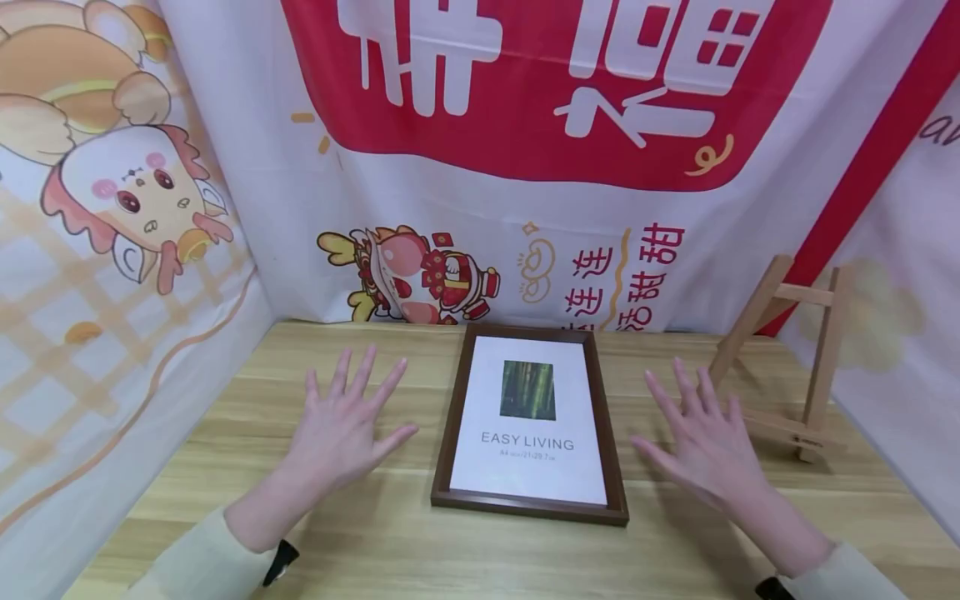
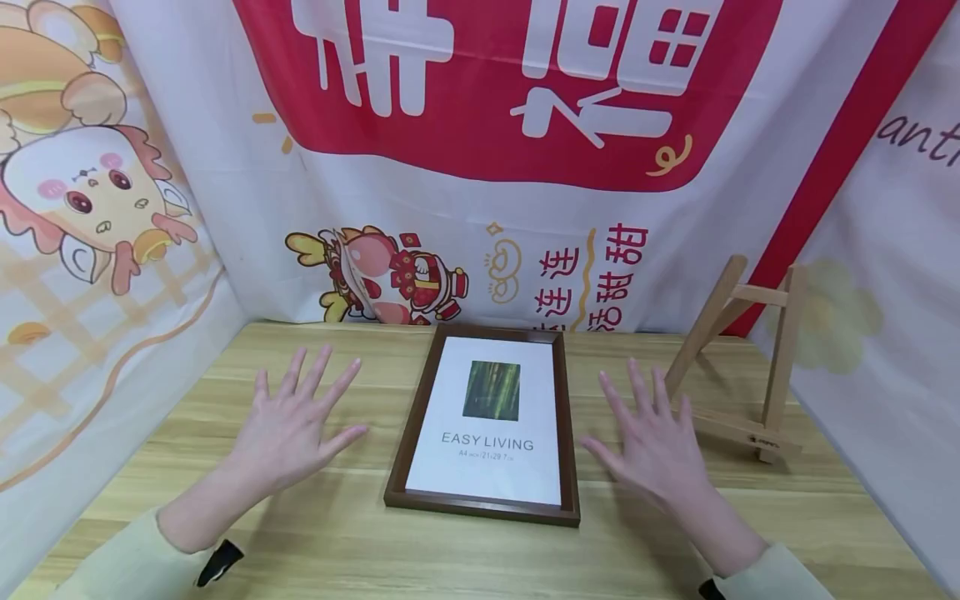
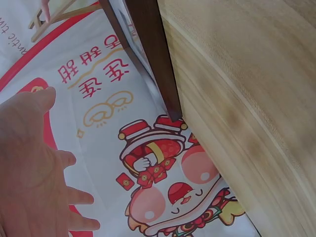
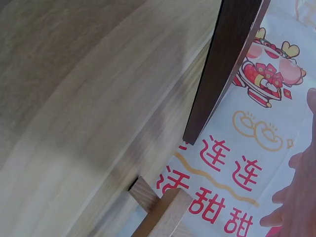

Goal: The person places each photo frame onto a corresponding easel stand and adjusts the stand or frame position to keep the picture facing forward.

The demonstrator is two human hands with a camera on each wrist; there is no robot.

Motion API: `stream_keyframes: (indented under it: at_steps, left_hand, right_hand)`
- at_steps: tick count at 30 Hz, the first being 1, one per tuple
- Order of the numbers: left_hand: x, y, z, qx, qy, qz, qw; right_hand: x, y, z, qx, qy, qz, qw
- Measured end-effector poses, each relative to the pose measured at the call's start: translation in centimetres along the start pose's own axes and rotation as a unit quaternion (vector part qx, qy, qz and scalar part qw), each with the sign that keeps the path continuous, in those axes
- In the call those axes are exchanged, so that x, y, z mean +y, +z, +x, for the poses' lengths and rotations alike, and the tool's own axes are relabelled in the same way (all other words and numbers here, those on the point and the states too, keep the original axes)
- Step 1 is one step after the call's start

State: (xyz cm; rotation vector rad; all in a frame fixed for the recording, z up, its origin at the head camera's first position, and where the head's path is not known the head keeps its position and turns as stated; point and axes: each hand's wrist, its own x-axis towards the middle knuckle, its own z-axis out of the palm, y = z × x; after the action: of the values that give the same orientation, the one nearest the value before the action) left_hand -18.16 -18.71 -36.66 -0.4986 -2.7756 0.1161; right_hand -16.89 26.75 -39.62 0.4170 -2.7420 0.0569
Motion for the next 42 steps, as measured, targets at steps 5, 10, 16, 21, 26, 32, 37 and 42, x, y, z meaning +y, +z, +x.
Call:
stream_keyframes:
  at_steps: [5, 10, 16, 21, 26, 32, 37, 42]
  left_hand:
    - [0.0, -0.2, 0.0, -0.001, 0.001, -0.002, 1.0]
    - [0.1, -0.4, 0.1, -0.006, 0.002, -0.003, 1.0]
    - [0.0, -0.8, 0.4, -0.004, 0.004, 0.002, 1.0]
    - [-0.2, -1.2, 0.9, 0.001, 0.007, 0.014, 0.9999]
    - [-0.4, -1.4, 1.5, -0.001, 0.003, 0.012, 0.9999]
    - [-0.7, -1.3, 2.4, -0.009, -0.009, 0.009, 0.9999]
    - [-0.9, -0.8, 3.0, -0.016, -0.015, -0.005, 0.9997]
    - [-1.1, 0.4, 3.7, -0.029, -0.023, -0.038, 0.9986]
  right_hand:
    - [-0.2, 0.0, 0.5, 0.005, -0.009, 0.0, 0.9999]
    - [-0.4, -0.3, 1.0, 0.005, -0.013, -0.008, 0.9999]
    - [-0.5, -0.7, 1.6, 0.007, -0.026, -0.021, 0.9994]
    - [-0.6, -1.0, 2.4, 0.01, -0.031, -0.033, 0.9989]
    - [-0.5, -1.2, 3.3, 0.004, -0.027, -0.039, 0.9989]
    - [-0.3, -1.2, 4.1, -0.018, -0.016, -0.032, 0.9992]
    - [-0.2, -0.8, 4.7, -0.039, 0.001, -0.001, 0.9992]
    - [-0.1, 0.0, 5.1, -0.057, 0.017, 0.028, 0.9978]
